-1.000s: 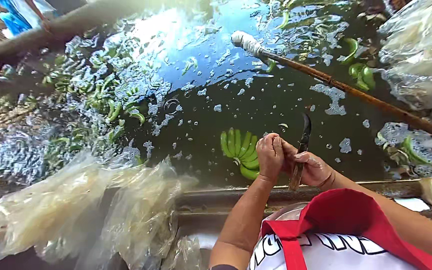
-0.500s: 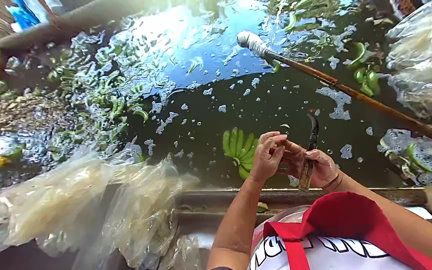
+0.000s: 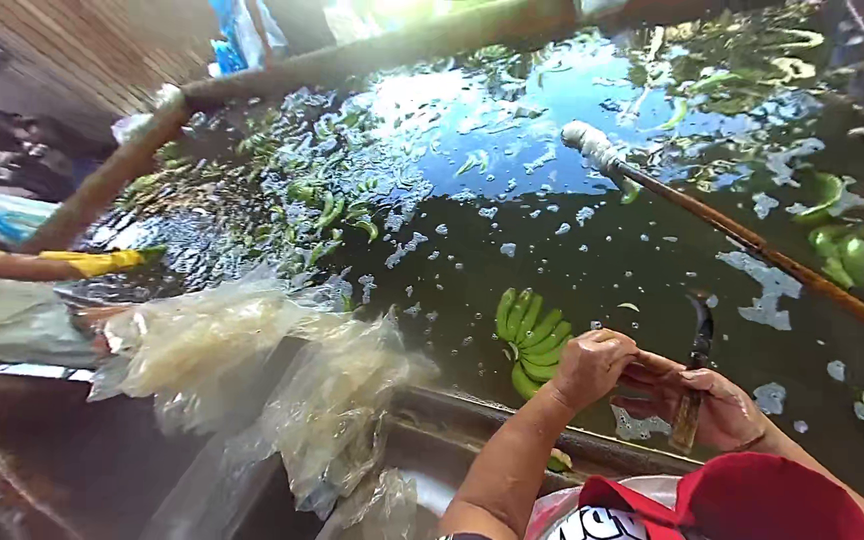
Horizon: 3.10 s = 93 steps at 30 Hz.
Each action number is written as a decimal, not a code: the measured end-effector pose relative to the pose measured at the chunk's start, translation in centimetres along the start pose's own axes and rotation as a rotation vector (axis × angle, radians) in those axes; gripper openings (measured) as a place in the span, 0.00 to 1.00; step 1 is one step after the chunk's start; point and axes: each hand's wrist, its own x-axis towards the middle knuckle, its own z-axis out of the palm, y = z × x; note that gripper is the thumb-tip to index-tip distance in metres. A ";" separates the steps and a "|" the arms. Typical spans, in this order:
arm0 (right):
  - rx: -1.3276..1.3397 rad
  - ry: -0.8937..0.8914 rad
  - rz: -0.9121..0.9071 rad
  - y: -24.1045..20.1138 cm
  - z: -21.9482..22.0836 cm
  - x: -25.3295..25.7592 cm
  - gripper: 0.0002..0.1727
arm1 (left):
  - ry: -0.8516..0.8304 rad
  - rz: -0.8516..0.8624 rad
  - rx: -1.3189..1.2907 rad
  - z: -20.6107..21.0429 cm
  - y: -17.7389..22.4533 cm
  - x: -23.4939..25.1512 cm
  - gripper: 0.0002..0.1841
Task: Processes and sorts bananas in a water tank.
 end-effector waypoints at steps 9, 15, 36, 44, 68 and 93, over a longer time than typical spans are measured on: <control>-0.017 -0.035 0.084 -1.4 0.3 0.2 0.41 | 0.045 -0.054 0.006 0.8 0.2 0.5 0.08; -0.129 0.018 0.113 -1.9 1.1 0.2 0.40 | -0.138 -0.266 0.091 0.6 1.3 1.4 0.10; 0.149 -0.068 -0.102 -2.2 0.4 -0.5 0.41 | 0.061 -0.109 0.022 -1.2 0.6 0.6 0.05; 0.148 -0.021 -0.094 -1.6 0.6 -1.0 0.44 | 0.066 0.088 0.182 0.0 -0.3 0.1 0.04; 0.212 0.071 -0.112 -1.8 0.3 -0.9 0.41 | -0.010 -0.594 0.127 -1.5 1.4 0.1 0.16; 0.266 0.043 -0.133 -1.6 -1.3 -0.7 0.33 | -0.110 -0.689 0.020 -0.6 -0.1 -1.3 0.07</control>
